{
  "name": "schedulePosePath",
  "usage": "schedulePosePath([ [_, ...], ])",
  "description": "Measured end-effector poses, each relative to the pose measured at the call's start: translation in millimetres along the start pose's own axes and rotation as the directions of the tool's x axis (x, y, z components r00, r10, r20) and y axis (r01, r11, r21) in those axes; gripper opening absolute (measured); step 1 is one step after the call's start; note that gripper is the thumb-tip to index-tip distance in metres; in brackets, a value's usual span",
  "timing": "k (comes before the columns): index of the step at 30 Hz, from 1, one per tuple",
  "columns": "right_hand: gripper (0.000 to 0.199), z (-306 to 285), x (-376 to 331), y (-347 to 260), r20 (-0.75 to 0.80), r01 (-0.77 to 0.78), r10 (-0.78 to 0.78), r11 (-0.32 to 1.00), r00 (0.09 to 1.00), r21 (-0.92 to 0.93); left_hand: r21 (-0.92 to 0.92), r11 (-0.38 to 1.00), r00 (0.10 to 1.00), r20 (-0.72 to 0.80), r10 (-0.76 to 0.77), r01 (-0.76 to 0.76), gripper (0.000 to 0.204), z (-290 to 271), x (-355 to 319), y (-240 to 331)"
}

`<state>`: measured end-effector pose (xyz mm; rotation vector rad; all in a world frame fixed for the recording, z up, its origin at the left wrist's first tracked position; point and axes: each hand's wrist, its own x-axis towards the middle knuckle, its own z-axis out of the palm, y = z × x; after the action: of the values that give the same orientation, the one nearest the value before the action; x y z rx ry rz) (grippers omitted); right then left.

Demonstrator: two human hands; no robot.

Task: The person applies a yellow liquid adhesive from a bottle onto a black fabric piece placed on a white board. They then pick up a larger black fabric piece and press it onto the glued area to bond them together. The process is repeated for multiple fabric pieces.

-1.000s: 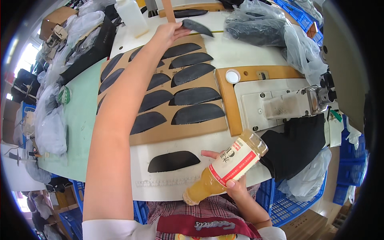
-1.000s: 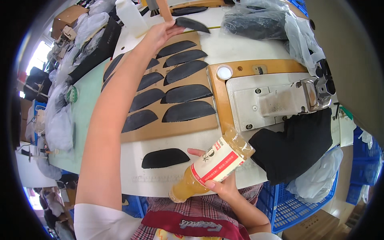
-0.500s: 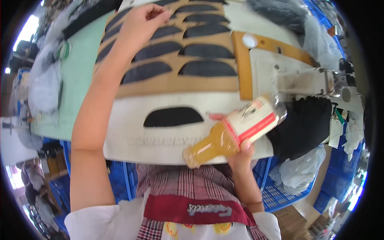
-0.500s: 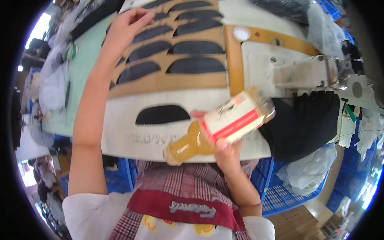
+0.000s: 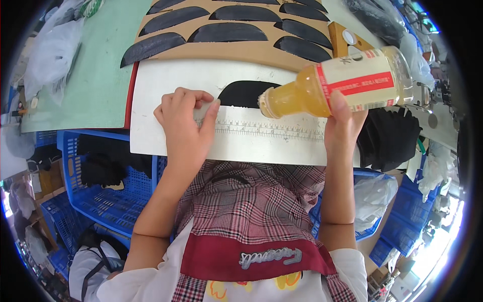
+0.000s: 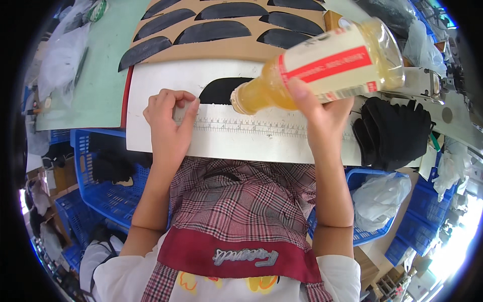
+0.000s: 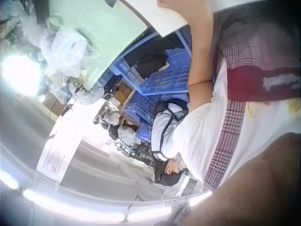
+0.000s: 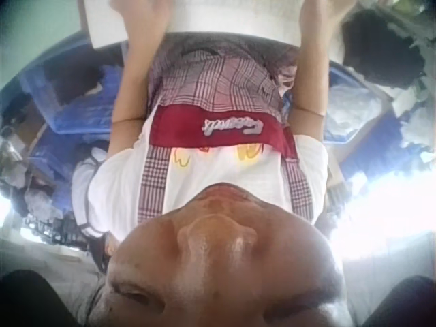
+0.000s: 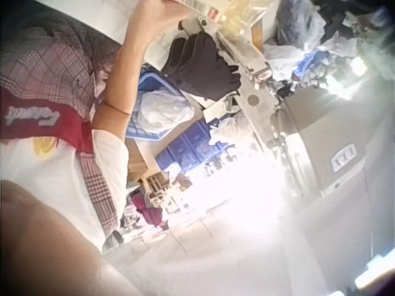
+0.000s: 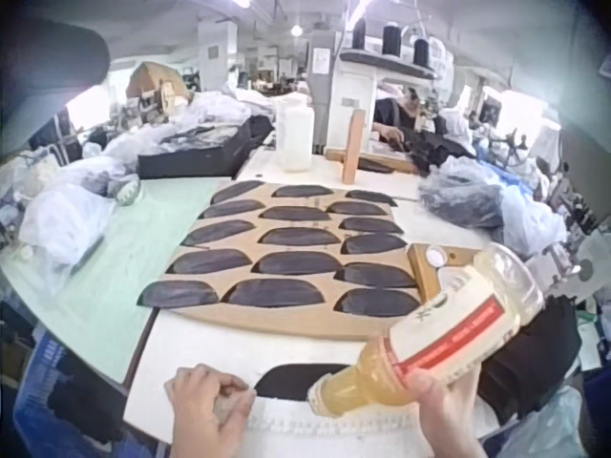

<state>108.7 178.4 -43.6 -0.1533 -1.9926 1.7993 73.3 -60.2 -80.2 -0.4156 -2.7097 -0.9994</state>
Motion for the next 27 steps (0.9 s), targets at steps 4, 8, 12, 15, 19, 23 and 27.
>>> schedulePosePath([
  [4, 0.05, 19, 5, -19, 0.147, 0.184, -0.157, 0.965, 0.977, -0.189, -0.01, 1.0, 0.999, -0.031, -0.017, 0.016, 0.009, 6, 4, 2],
  [8, 0.046, 41, 11, -24, 0.286, 0.346, -0.273, 0.904, 0.918, -0.249, -0.045, 0.999, 0.998, -0.054, -0.016, 0.014, 0.009, 13, 3, 2],
  [12, 0.046, 61, 11, -16, 0.33, 0.408, -0.313, 0.869, 0.891, -0.278, -0.063, 0.998, 0.998, -0.056, -0.002, -0.001, 0.008, 15, 3, 3],
  [15, 0.048, 65, 19, -12, 0.446, 0.57, -0.411, 0.757, 0.795, -0.319, -0.053, 0.998, 0.998, -0.06, 0.013, -0.016, 0.008, 15, 3, 4],
  [19, 0.053, 62, 25, -11, 0.479, 0.598, -0.429, 0.747, 0.766, -0.289, -0.032, 0.999, 0.999, -0.044, 0.028, -0.03, 0.008, 14, 4, 5],
  [23, 0.057, 40, 30, -11, 0.416, 0.592, -0.441, 0.713, 0.795, -0.375, -0.026, 0.999, 0.998, -0.044, 0.045, -0.046, 0.008, 17, 5, 3],
  [27, 0.059, -5, 19, -10, 0.334, 0.451, -0.31, 0.697, 0.89, -0.557, -0.022, 0.999, 0.999, -0.032, 0.039, -0.04, 0.008, 16, 6, 4],
])
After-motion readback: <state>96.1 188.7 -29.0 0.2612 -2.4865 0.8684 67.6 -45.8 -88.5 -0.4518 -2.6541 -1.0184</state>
